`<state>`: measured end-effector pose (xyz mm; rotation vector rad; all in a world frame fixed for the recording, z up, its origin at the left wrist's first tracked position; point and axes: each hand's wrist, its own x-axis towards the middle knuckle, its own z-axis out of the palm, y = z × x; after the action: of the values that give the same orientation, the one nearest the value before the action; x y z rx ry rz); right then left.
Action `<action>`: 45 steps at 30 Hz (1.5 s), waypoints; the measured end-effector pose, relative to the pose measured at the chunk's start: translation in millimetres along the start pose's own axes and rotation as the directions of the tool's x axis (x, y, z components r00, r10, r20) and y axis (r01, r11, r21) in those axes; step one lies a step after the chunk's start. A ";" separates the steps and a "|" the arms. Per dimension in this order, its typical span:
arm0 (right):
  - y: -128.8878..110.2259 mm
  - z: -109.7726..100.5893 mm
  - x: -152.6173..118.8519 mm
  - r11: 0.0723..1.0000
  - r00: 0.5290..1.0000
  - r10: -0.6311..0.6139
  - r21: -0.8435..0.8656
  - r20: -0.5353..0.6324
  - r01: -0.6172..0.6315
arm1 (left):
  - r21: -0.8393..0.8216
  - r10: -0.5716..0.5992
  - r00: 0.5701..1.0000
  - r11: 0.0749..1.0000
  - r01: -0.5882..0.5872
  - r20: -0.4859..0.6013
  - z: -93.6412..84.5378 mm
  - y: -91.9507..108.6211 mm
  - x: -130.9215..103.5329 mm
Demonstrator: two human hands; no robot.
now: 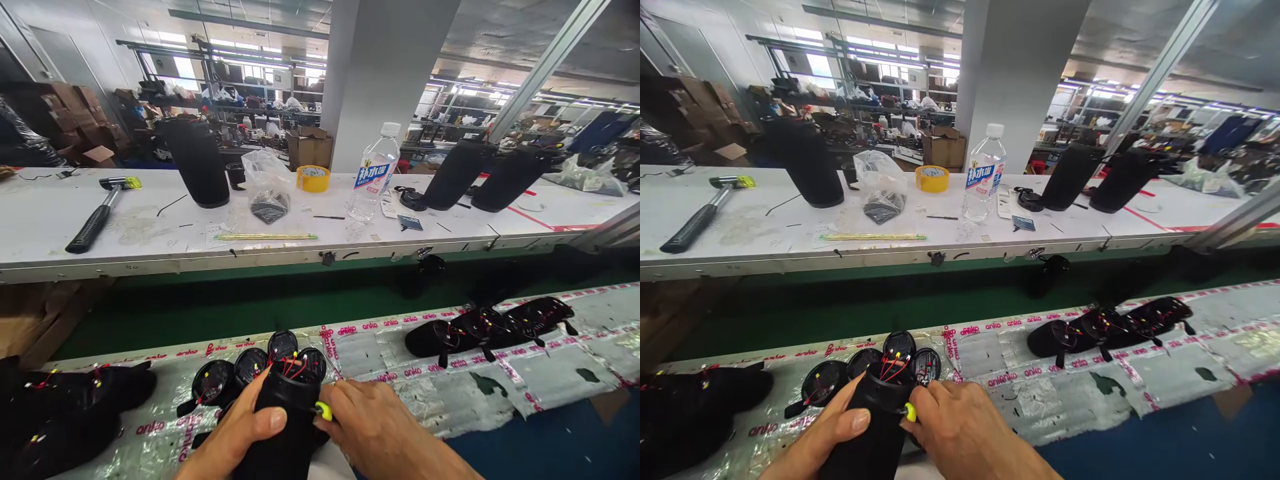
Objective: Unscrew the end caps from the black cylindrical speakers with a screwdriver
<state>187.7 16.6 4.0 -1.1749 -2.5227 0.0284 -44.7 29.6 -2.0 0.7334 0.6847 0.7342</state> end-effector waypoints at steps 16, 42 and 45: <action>-6.0 -8.5 0.8 0.995 0.989 -0.036 -0.089 0.146 0.049 | 0.147 -0.018 0.989 0.988 0.039 -0.144 5.5 4.8 -6.1; 6.5 9.4 -2.3 0.456 0.823 0.506 0.730 0.258 -0.509 | 0.154 0.008 0.982 0.988 0.022 -0.189 3.0 -14.4 -8.5; 9.1 16.5 -4.8 0.154 0.793 0.486 0.857 0.368 -0.492 | 0.117 0.018 0.978 0.993 0.006 -0.207 5.8 -15.9 -6.8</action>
<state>191.9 21.1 -14.5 -1.2910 -1.3857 1.4668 -38.8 13.9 -9.2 0.7726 0.9222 0.7878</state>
